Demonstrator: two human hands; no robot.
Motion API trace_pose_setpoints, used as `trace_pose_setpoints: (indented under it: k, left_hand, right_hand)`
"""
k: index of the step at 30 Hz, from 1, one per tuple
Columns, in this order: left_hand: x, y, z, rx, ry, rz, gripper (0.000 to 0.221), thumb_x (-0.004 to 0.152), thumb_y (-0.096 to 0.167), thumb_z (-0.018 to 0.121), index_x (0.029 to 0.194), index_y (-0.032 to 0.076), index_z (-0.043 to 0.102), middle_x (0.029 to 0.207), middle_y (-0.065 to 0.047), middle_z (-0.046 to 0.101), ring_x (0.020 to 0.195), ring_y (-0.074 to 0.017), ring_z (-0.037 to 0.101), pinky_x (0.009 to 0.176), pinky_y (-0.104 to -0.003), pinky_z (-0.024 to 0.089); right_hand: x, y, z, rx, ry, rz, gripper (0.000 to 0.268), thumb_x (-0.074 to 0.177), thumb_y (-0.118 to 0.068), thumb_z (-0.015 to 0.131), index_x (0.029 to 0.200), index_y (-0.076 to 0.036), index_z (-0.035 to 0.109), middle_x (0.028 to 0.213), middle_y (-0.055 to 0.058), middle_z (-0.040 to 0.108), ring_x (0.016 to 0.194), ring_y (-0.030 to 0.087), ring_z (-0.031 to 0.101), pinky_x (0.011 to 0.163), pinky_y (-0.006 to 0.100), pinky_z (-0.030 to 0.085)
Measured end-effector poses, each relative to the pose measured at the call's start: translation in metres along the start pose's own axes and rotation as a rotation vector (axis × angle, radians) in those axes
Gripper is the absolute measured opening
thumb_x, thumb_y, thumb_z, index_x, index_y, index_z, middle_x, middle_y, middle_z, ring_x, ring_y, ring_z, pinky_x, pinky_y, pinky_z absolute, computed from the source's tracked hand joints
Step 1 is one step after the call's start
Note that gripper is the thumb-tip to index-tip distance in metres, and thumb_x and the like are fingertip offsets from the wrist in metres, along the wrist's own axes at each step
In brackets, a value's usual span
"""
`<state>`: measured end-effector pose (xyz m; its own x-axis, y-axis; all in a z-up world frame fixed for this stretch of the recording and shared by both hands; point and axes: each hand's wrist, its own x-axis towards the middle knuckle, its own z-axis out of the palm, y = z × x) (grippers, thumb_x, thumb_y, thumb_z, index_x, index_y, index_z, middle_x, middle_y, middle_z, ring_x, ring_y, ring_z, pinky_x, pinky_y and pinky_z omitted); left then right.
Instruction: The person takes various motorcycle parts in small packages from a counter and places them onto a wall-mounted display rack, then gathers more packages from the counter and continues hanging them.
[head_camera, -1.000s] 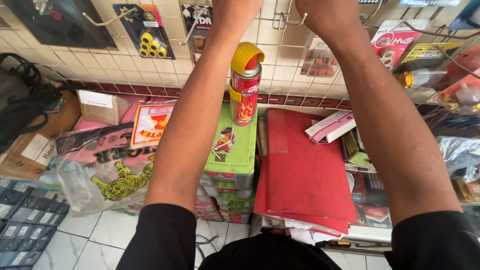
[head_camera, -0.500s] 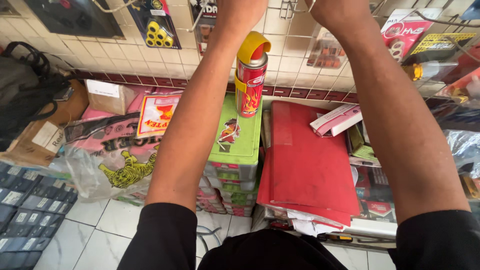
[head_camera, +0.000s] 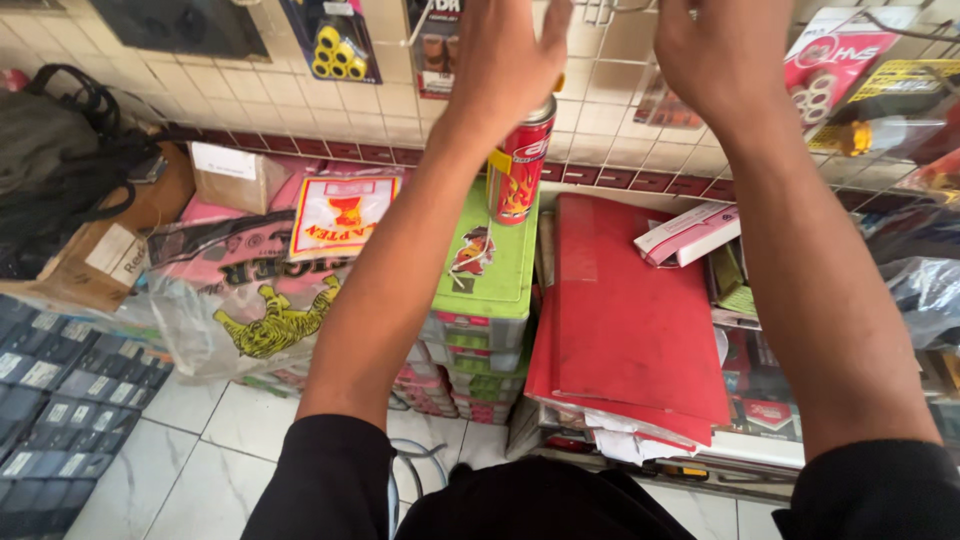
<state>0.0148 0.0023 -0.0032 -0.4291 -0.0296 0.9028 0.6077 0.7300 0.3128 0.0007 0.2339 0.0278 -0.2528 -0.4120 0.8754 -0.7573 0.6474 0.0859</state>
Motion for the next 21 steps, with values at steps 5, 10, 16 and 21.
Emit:
trace_pose_setpoints:
  k: [5, 10, 16, 21]
  left_hand:
    - [-0.040, 0.038, -0.045, -0.138, -0.069, -0.062, 0.055, 0.103, 0.016, 0.071, 0.144, -0.002, 0.039, 0.138, -0.026, 0.052, 0.128, -0.0464, 0.054, 0.110, -0.052, 0.047]
    - [-0.081, 0.064, -0.090, -0.226, -0.119, -0.012, 0.051, 0.103, 0.012, 0.069, 0.145, 0.002, 0.042, 0.139, -0.021, 0.054, 0.130, -0.0401, 0.059, 0.112, -0.046, 0.050]
    - [-0.116, 0.062, -0.125, -0.126, -0.226, -0.153, 0.037, 0.100, 0.011, 0.070, 0.133, 0.005, 0.055, 0.127, -0.015, 0.062, 0.121, -0.0367, 0.062, 0.104, -0.046, 0.050]
    - [-0.146, 0.055, -0.144, 0.028, -0.253, -0.136, 0.032, 0.093, 0.009, 0.072, 0.123, 0.005, 0.060, 0.127, -0.013, 0.061, 0.122, -0.0361, 0.059, 0.104, -0.047, 0.049]
  right_hand:
    - [-0.016, -0.070, -0.041, 0.231, 0.071, 0.139, 0.018, 0.101, 0.013, 0.066, 0.117, 0.013, 0.056, 0.112, 0.025, 0.063, 0.098, 0.034, 0.071, 0.079, 0.033, 0.065]
    - [-0.042, -0.117, -0.052, 0.291, -0.084, 0.246, 0.026, 0.100, 0.007, 0.069, 0.125, 0.007, 0.061, 0.116, 0.022, 0.066, 0.108, 0.033, 0.072, 0.090, 0.038, 0.061]
    - [-0.058, -0.164, -0.041, 0.334, -0.324, 0.241, 0.027, 0.098, -0.004, 0.072, 0.124, 0.002, 0.067, 0.117, 0.021, 0.069, 0.108, 0.039, 0.069, 0.091, 0.044, 0.056]
    - [-0.061, -0.205, -0.018, 0.383, -0.509, 0.255, 0.031, 0.095, -0.010, 0.069, 0.124, -0.001, 0.067, 0.117, 0.020, 0.069, 0.106, 0.040, 0.066, 0.089, 0.047, 0.053]
